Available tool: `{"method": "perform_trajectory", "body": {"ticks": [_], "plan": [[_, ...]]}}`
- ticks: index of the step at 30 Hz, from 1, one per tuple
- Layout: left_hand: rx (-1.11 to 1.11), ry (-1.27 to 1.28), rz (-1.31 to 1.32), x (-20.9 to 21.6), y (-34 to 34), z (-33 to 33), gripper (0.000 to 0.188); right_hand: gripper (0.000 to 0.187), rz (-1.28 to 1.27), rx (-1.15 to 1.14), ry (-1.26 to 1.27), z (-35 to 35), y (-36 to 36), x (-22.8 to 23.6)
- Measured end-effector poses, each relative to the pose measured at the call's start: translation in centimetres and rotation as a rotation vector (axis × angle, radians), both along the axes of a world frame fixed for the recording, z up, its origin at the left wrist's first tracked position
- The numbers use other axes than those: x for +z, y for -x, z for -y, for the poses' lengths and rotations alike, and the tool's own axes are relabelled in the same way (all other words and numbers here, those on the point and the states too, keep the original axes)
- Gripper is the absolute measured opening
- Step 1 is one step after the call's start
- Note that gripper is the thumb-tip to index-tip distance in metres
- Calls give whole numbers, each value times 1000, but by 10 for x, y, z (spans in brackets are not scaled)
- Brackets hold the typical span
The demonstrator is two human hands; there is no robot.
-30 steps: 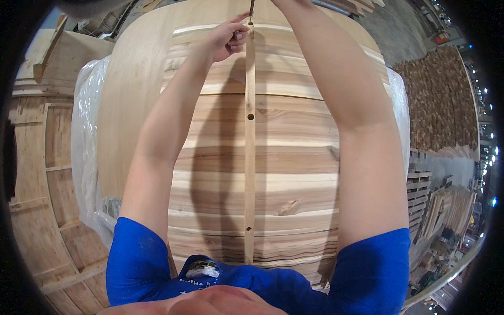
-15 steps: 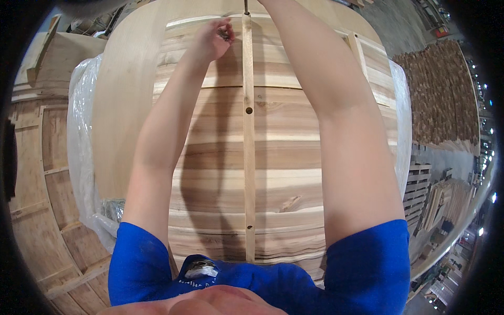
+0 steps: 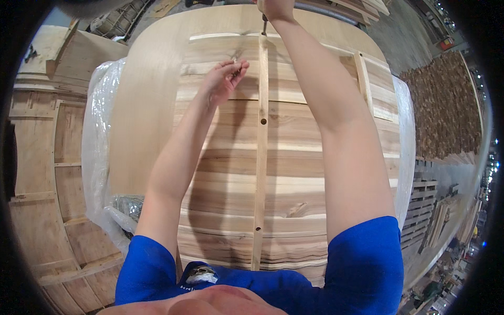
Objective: The person uses a pneumatic drill to drive screws into wooden pallets, securing the slats to the frame. They repeatedly pick screws from a nearby container, align them with pre-drilled holes, and fasten them. The person also lifts and repositions pallets to access different sides for assembly.
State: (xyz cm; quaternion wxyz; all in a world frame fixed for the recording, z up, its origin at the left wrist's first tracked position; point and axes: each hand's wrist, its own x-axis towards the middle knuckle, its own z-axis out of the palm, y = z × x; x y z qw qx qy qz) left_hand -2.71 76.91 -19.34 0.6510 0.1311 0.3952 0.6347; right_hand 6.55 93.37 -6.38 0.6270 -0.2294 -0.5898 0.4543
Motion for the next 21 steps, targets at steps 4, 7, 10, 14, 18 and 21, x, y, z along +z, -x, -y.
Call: {"method": "perform_trajectory", "body": {"ticks": [4,7,10,14,18,21], "plan": [[-95,-34,83,26,9,47,7,75,-133,104,1,49,-16,28],[-55,44,231,37,1,100,8,76,-261,272,-10,131,-37,50],[-54,72,303,62,-33,184,11,81,-296,483,-85,250,-77,62],[-56,171,425,99,-73,311,14,90,-368,467,-94,394,-120,77],[5,77,580,125,-109,434,17,89,-384,530,9,514,-159,111],[29,111,480,166,-139,506,19,88,-410,602,-22,585,-179,141]]}}
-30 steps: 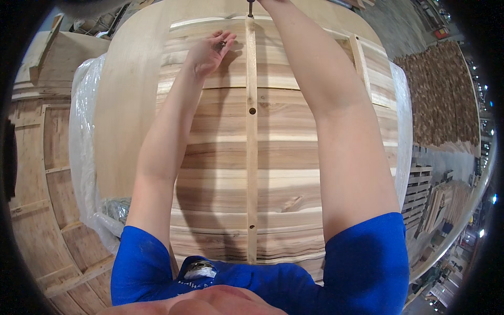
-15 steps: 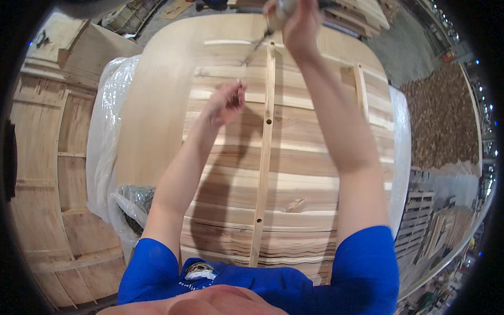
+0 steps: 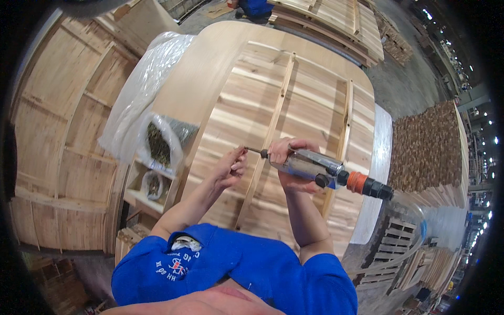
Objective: The person uses a pneumatic drill to drive screws into wooden pallets, securing the slats to the frame. They repeatedly pick screws from a nearby container, align them with pre-drilled holes, and fasten them. The person also lifts and repositions pallets to access different sides for assembly.
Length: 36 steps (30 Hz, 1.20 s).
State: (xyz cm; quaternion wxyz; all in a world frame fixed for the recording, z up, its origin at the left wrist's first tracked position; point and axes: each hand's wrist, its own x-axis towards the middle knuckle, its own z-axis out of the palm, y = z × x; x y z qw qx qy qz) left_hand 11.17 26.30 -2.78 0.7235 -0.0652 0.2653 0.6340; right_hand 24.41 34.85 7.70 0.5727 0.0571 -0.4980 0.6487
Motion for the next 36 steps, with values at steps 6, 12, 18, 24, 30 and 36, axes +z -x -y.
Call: {"method": "perform_trajectory", "body": {"ticks": [6,12,18,24,30,36], "plan": [[148,0,-56,56,-29,101,20,88,-86,115,-80,108,-34,49],[128,-144,-38,91,-62,188,24,89,-126,149,-146,191,-69,79],[192,-61,2,114,-89,233,31,90,-188,145,-214,239,-88,83],[64,-140,-117,82,-84,281,25,96,-221,40,-375,251,-122,113],[424,134,-717,19,21,332,28,100,-218,-118,-488,255,-180,136],[222,456,-1241,9,108,356,19,101,-232,-260,-527,266,-214,148]]}}
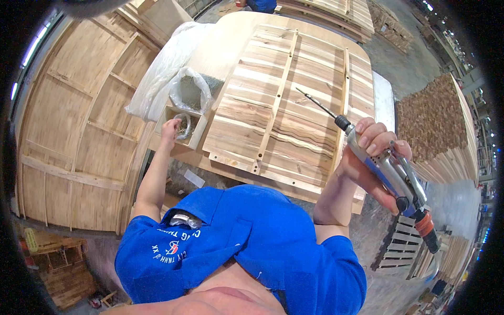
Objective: The person uses a pneumatic drill to drive screws into wooden pallets, securing the slats to the frame. They repeatedly pick screws from a nearby container, align them with pre-drilled holes, and fasten them. The person also lifts and repositions pallets to access different sides for assembly.
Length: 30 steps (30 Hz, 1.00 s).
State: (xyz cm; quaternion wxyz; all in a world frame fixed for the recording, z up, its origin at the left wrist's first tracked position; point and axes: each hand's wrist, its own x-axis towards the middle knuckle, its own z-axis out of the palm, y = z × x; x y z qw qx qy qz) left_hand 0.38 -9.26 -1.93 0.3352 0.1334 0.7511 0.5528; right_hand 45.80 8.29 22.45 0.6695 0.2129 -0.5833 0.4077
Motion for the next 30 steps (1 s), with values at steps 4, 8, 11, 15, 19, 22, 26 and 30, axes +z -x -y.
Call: {"method": "perform_trajectory", "body": {"ticks": [4,8,11,15,19,22,26,30], "plan": [[-312,688,-812,-1,-9,-12,20,99,20,-44,9,7,-8,3],[-469,774,-921,5,-17,-17,19,99,27,-74,1,7,-12,3],[-471,765,-953,4,-15,-18,17,100,19,-86,20,5,-9,2],[-495,761,-981,4,-10,-29,14,99,16,-120,43,2,-5,1],[-487,612,-955,2,2,-28,14,99,-7,-152,56,-4,0,-4],[-346,548,-917,-3,14,-27,14,99,-21,-166,71,-8,4,-7],[-149,178,-578,3,9,-39,16,100,-4,-132,58,-14,-4,-11],[-276,1,-486,19,-46,-78,15,100,-4,-83,22,-21,-21,-5]]}}
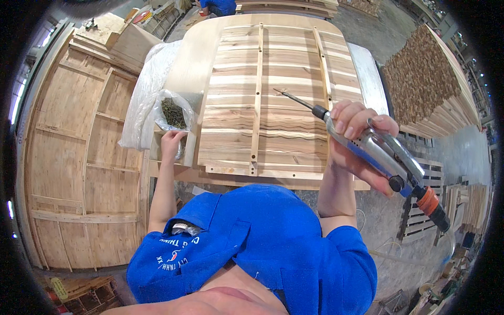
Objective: The person uses a pneumatic drill to drive screws into wooden pallets, securing the slats to the frame. They repeatedly pick screws from a nearby container, align them with pre-drilled holes, and fasten them. The person also lifts and repositions pallets to access different sides for assembly.
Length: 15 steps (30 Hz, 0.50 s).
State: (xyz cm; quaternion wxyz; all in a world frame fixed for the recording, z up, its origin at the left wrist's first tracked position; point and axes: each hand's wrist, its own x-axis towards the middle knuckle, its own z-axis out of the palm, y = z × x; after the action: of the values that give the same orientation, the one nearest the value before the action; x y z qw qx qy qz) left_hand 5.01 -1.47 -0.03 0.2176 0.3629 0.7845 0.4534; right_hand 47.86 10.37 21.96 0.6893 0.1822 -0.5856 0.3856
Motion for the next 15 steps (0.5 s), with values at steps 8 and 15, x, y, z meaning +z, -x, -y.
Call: {"method": "perform_trajectory", "body": {"ticks": [8,15], "plan": [[-372,-150,514,39,-243,-107,14,104,139,48,7,-22,-74,-14],[-566,-51,1045,38,-382,-151,16,104,228,-17,126,-30,-158,-44]]}}
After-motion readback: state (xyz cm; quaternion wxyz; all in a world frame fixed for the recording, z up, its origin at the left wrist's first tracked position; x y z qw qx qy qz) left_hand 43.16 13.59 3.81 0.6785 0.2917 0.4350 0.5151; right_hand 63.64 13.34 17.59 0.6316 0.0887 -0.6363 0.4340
